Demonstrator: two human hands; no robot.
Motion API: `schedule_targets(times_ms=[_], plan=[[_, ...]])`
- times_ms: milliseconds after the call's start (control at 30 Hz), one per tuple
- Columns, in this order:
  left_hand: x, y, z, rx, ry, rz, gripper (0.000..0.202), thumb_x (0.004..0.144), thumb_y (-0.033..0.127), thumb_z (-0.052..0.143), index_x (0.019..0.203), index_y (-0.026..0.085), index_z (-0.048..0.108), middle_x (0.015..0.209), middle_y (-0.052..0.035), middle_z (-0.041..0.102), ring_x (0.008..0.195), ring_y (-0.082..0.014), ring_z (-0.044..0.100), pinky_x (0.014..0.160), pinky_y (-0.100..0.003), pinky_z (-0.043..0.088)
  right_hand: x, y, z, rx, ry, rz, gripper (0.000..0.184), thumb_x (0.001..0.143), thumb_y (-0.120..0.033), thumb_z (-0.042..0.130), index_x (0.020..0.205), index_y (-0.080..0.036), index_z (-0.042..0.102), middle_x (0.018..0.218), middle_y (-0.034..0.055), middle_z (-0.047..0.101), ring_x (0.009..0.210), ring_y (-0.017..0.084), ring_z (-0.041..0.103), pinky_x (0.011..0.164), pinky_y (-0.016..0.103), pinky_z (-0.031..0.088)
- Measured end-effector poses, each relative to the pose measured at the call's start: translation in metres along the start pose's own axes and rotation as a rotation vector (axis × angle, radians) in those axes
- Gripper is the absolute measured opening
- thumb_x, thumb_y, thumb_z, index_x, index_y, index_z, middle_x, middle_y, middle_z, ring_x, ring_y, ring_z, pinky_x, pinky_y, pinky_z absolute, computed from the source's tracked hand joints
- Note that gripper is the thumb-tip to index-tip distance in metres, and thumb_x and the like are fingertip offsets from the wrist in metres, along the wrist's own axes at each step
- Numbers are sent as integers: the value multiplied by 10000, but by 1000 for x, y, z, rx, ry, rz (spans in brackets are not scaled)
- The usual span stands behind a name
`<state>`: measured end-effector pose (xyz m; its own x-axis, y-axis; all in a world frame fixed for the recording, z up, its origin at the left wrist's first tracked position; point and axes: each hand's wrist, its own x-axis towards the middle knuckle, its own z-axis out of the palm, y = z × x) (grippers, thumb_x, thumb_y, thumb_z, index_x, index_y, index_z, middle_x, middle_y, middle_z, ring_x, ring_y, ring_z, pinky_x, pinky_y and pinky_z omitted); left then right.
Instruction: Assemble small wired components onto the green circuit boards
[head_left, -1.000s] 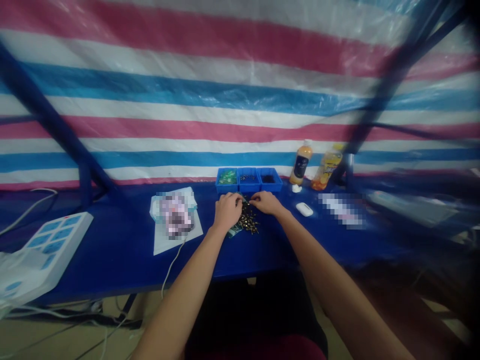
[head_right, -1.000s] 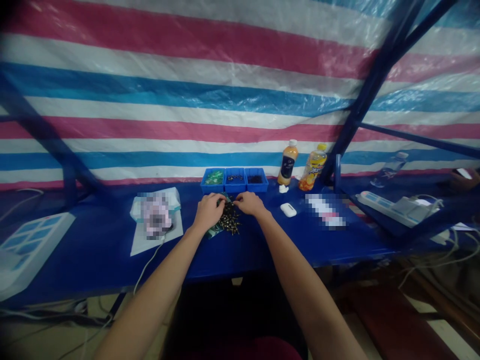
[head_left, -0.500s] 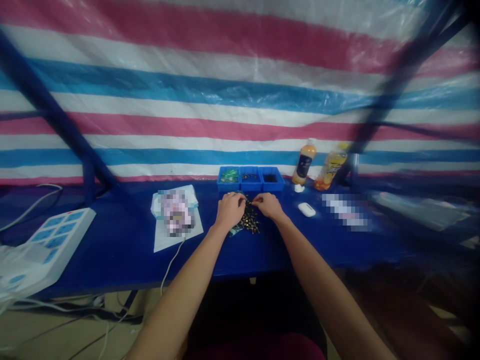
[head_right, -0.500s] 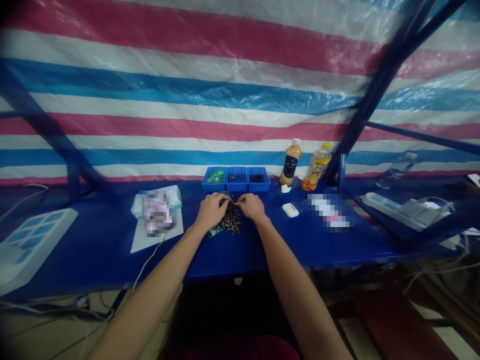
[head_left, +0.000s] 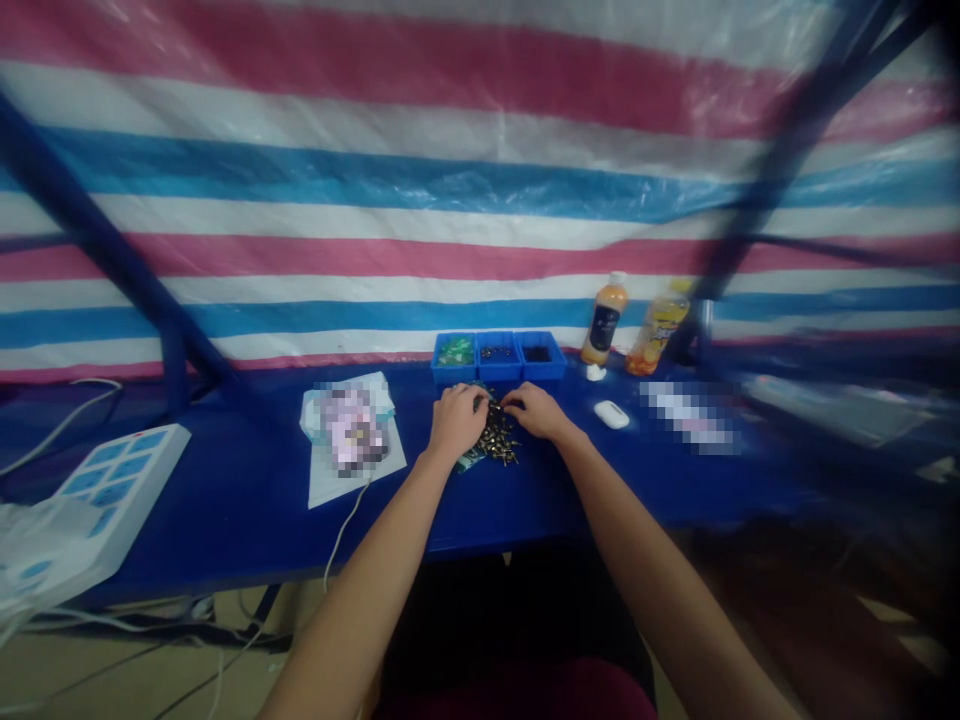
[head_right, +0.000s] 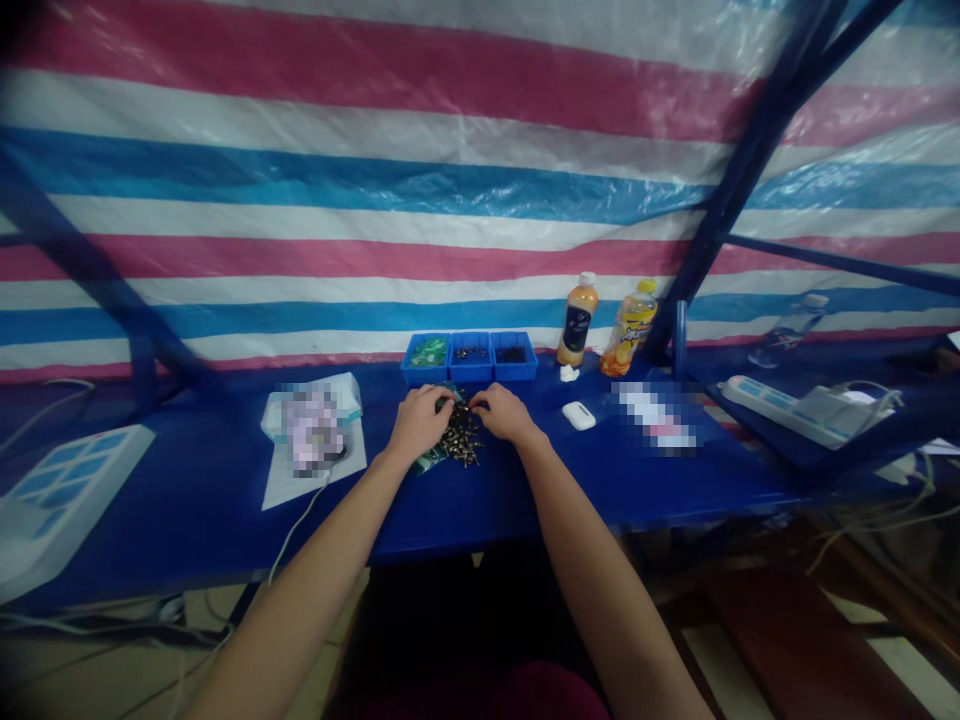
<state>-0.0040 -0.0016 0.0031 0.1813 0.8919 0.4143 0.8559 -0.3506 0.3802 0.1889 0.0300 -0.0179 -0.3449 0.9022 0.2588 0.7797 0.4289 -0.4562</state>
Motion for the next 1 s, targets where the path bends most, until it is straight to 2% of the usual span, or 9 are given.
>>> schedule_targets(times_ms=[167,267,433,567,700,833,1000], plan=[[0,1,0,-5,-3,9,205,931,305,499,998,261,687,1090,-57,670,1021,-267,568,857,-399,453,1,4,-3,25,12,-27,138,871,-198,613,927,-207,739,986,69,667,940,190,604,889,287,429],[0,1,0,-7,1,9,210,934,306,494,1003,260,687,1090,-60,669,1023,-265,570,866,-398,451,0,8,-6,51,25,-37,176,890,-171,571,949,-201,734,1013,68,693,974,200,616,910,283,423],[1,-1,1,-11,2,4,218,939,315,484,1012,264,683,1092,-58,666,1020,-268,571,866,-405,448,0,12,-5,18,138,33,315,953,-160,425,1115,-178,695,1069,113,656,1004,211,607,938,304,417],[1,0,0,3,4,8,229,945,318,474,1026,262,681,1094,-64,666,1026,-269,568,866,-406,447,3,10,-5,160,228,79,288,947,-150,409,1042,-164,681,1072,95,671,1025,193,602,951,299,422],[0,3,-1,9,14,54,220,934,339,507,1040,251,679,1101,-70,663,1035,-269,562,881,-407,440,3,1,-7,424,230,132,183,888,-220,526,986,-173,673,996,52,711,877,168,641,834,279,479],[-1,7,-3,-44,37,144,249,914,371,553,1099,250,667,1143,-69,634,1068,-258,543,913,-394,441,-1,-11,-8,685,99,127,217,821,-327,618,950,-159,668,820,37,707,597,128,599,615,248,477],[0,8,-5,-109,61,200,245,938,361,519,1062,227,683,1173,-72,596,1090,-231,534,994,-382,423,-3,-20,-10,815,92,130,289,768,-422,674,879,-155,662,667,9,667,539,117,574,554,226,436]])
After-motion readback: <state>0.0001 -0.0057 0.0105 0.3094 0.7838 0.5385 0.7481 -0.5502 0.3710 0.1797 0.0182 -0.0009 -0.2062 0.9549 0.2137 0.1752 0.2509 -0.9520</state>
